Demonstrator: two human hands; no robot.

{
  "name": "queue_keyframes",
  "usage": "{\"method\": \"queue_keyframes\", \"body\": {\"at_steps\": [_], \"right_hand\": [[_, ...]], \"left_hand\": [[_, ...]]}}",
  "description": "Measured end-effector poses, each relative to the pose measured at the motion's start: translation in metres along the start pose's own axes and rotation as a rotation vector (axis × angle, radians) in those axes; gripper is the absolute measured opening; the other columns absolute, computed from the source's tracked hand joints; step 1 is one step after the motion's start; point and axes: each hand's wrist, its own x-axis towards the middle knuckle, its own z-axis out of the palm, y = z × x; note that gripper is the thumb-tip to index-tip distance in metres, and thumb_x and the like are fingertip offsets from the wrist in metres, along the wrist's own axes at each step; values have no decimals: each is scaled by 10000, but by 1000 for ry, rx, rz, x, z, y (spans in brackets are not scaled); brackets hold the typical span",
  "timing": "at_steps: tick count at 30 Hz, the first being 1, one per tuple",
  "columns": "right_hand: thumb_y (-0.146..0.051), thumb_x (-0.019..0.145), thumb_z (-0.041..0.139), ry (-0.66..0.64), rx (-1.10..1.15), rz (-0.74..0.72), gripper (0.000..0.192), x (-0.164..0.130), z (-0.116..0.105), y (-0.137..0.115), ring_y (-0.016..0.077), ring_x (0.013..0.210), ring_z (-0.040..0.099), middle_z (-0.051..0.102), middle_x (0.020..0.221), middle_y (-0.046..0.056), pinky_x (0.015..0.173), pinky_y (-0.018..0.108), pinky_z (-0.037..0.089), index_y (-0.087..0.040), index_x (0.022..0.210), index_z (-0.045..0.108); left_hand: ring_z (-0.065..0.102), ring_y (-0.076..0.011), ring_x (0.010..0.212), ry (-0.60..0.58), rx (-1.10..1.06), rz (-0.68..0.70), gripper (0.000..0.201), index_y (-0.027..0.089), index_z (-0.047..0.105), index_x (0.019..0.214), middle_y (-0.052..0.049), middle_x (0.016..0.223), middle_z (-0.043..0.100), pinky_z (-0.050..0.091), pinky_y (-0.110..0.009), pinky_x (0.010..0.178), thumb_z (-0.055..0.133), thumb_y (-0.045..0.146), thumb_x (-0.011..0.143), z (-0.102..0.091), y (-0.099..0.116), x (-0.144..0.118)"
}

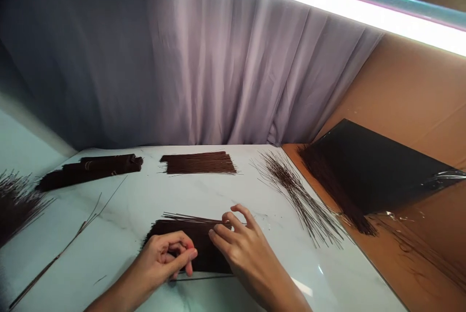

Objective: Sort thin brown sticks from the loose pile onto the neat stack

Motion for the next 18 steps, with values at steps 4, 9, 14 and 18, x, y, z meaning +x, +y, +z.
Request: {"method": "queue_keyframes", "body": {"at_steps": [4, 9, 14, 18], "right_hand": [[-160, 1063, 486, -4, 64, 56, 249, 3, -6, -1, 190, 947, 616, 770, 961, -7, 1077, 440, 327, -253, 1156, 698], [-307, 1059, 533, -99, 251, 346, 401, -5, -28, 13, 226, 1106, 593, 694, 1227, 54, 1006, 440, 449, -305, 1459, 499], [-429, 1063, 496, -63, 535, 542, 269, -6, -39, 24, 223, 986, 633, 723, 1002, 35, 904, 386, 498, -264, 1035, 707], [-469, 1022, 568, -12, 659, 634, 272, -4, -39, 30, 222, 963, 648, 721, 958, 32, 895, 372, 507, -254, 1057, 731]], "left_hand": [[548, -118, 565, -3, 8, -5, 311, 160, 678, 846, -28, 676, 719, 415, -206, 538, 664, 463, 914, -1, 8, -2], [481, -94, 528, 16, -25, -7, 315, 165, 662, 829, -16, 673, 716, 389, -204, 533, 676, 469, 912, -6, 21, -4], [439, -81, 502, 15, -84, -26, 341, 165, 658, 818, -26, 669, 728, 337, -194, 483, 708, 497, 881, -7, 19, -4], [419, -70, 465, 19, -113, -14, 381, 163, 651, 808, -33, 643, 732, 293, -187, 438, 722, 534, 857, -5, 11, 0]]}}
